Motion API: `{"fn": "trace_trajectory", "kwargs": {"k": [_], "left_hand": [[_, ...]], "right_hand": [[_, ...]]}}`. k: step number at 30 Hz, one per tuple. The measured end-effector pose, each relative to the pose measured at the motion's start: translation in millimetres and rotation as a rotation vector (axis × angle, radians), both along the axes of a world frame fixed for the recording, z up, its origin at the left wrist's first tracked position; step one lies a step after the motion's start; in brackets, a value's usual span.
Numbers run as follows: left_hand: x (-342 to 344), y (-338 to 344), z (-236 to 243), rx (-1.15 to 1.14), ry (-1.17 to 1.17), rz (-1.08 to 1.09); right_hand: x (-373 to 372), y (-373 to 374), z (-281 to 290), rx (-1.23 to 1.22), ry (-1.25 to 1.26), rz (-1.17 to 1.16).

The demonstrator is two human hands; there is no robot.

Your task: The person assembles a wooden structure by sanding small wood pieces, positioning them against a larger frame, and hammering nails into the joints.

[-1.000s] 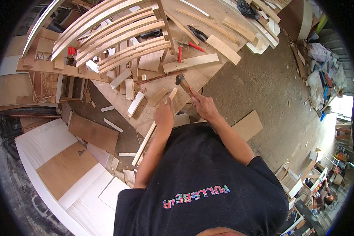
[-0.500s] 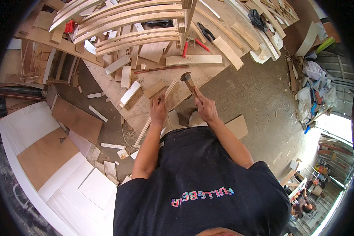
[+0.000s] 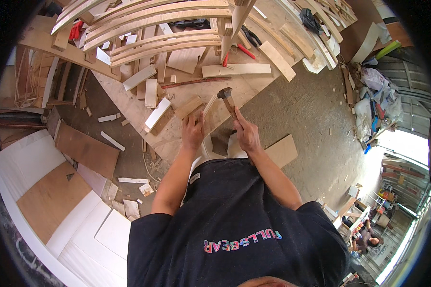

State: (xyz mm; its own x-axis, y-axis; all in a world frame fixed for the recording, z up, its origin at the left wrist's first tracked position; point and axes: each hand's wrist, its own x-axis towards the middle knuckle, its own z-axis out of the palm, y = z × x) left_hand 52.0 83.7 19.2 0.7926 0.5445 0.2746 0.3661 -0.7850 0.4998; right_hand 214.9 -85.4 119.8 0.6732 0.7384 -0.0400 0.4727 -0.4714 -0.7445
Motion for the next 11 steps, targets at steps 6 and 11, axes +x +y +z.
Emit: {"fn": "trace_trajectory", "kwargs": {"k": [6, 11], "left_hand": [[-0.8, -1.1, -12.4, -0.073, -0.045, -0.008], [1.4, 0.6, -12.5, -0.020, -0.062, 0.016]], "right_hand": [[-5.1, 1.0, 4.6, -0.061, 0.019, -0.067], [-12.6, 9.0, 25.6, -0.086, 0.256, -0.188]]}}
